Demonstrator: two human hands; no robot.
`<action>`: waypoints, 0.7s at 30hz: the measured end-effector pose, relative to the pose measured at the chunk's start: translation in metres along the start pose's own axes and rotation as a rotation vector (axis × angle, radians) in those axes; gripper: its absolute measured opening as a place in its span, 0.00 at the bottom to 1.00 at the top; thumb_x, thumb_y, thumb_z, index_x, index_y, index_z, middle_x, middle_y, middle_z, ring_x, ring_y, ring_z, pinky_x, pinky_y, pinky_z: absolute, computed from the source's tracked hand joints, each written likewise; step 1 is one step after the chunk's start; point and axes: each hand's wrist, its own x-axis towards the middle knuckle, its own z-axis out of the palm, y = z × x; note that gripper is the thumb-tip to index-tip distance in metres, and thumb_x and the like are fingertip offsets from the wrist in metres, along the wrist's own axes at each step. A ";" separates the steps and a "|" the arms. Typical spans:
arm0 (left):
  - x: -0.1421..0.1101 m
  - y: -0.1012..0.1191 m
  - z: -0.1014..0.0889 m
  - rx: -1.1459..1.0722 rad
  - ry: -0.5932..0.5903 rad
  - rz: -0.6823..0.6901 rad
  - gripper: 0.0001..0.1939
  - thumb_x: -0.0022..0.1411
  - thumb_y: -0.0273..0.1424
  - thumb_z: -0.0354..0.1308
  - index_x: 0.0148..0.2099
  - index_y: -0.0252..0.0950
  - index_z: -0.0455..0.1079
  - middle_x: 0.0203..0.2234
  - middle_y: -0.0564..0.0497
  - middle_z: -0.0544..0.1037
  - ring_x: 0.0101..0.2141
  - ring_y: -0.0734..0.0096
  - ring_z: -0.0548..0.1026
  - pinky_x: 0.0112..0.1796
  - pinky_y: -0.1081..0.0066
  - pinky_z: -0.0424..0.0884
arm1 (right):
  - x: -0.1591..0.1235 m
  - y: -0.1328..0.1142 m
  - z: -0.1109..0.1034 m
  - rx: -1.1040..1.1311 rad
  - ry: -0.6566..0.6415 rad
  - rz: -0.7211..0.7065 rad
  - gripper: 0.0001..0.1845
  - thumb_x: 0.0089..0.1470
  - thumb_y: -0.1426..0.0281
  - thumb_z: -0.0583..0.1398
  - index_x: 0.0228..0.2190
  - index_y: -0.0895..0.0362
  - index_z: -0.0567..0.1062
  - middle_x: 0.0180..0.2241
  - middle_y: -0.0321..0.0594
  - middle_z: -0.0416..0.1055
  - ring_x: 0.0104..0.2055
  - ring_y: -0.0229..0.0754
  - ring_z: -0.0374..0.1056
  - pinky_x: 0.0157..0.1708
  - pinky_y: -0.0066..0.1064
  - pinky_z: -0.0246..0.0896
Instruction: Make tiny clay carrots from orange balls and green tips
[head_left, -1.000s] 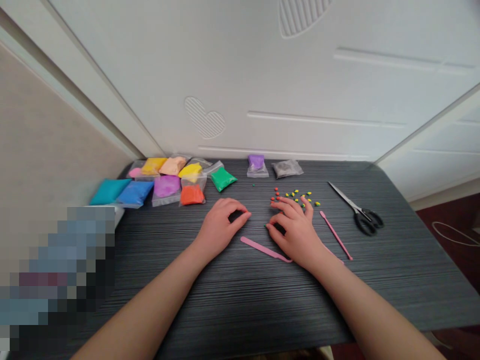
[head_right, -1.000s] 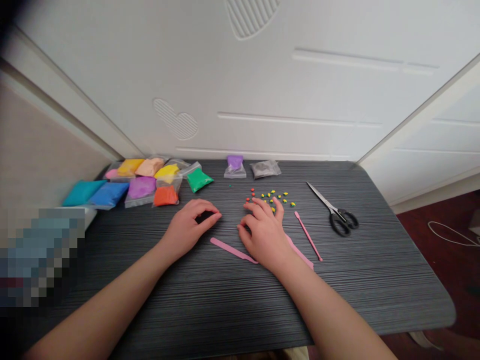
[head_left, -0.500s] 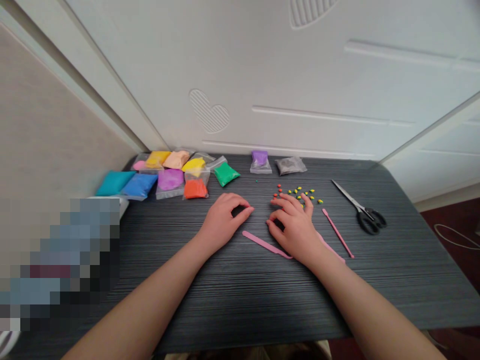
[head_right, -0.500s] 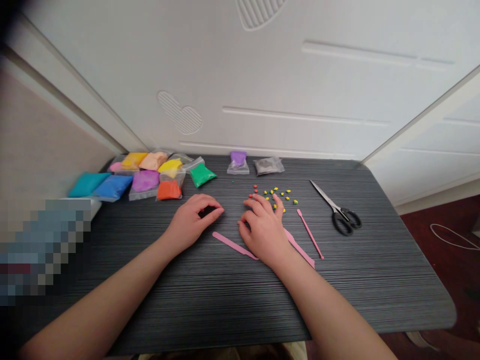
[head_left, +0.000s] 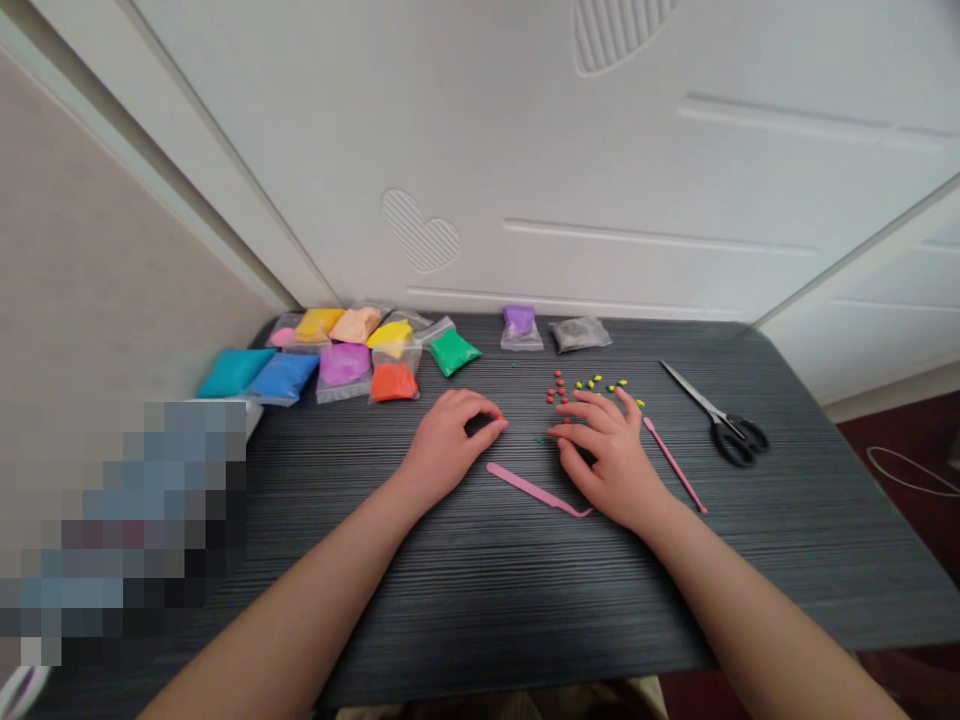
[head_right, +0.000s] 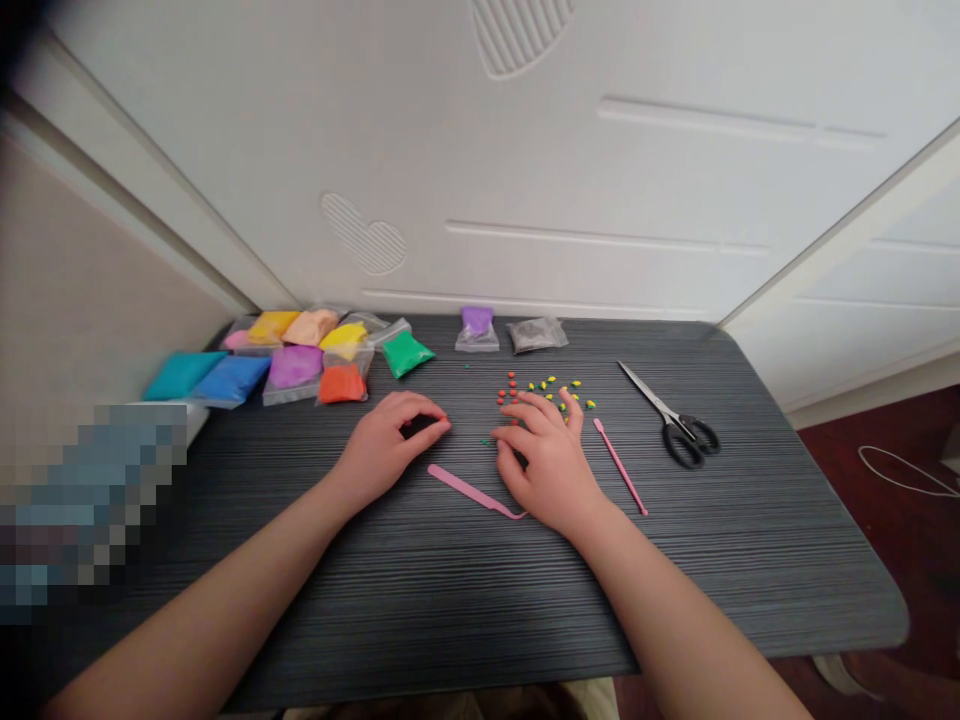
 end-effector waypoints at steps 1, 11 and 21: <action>0.000 0.000 0.000 0.000 0.000 0.001 0.08 0.56 0.36 0.51 0.34 0.38 0.69 0.32 0.52 0.72 0.37 0.69 0.67 0.41 0.67 0.62 | -0.002 0.001 -0.003 -0.019 -0.020 -0.014 0.11 0.53 0.68 0.51 0.36 0.48 0.72 0.45 0.32 0.65 0.55 0.40 0.49 0.56 0.46 0.24; -0.001 0.003 -0.003 -0.009 0.002 0.001 0.09 0.57 0.36 0.50 0.34 0.38 0.69 0.32 0.51 0.73 0.37 0.68 0.67 0.41 0.66 0.63 | -0.007 -0.005 -0.012 -0.138 -0.215 -0.109 0.18 0.54 0.60 0.49 0.47 0.46 0.66 0.58 0.40 0.48 0.59 0.48 0.40 0.54 0.52 0.23; -0.001 0.002 -0.002 -0.012 -0.003 -0.008 0.10 0.57 0.36 0.49 0.34 0.38 0.68 0.32 0.51 0.73 0.37 0.69 0.67 0.42 0.67 0.62 | -0.008 -0.005 -0.011 -0.170 -0.258 -0.121 0.21 0.55 0.57 0.46 0.49 0.46 0.63 0.59 0.42 0.44 0.60 0.50 0.38 0.53 0.53 0.24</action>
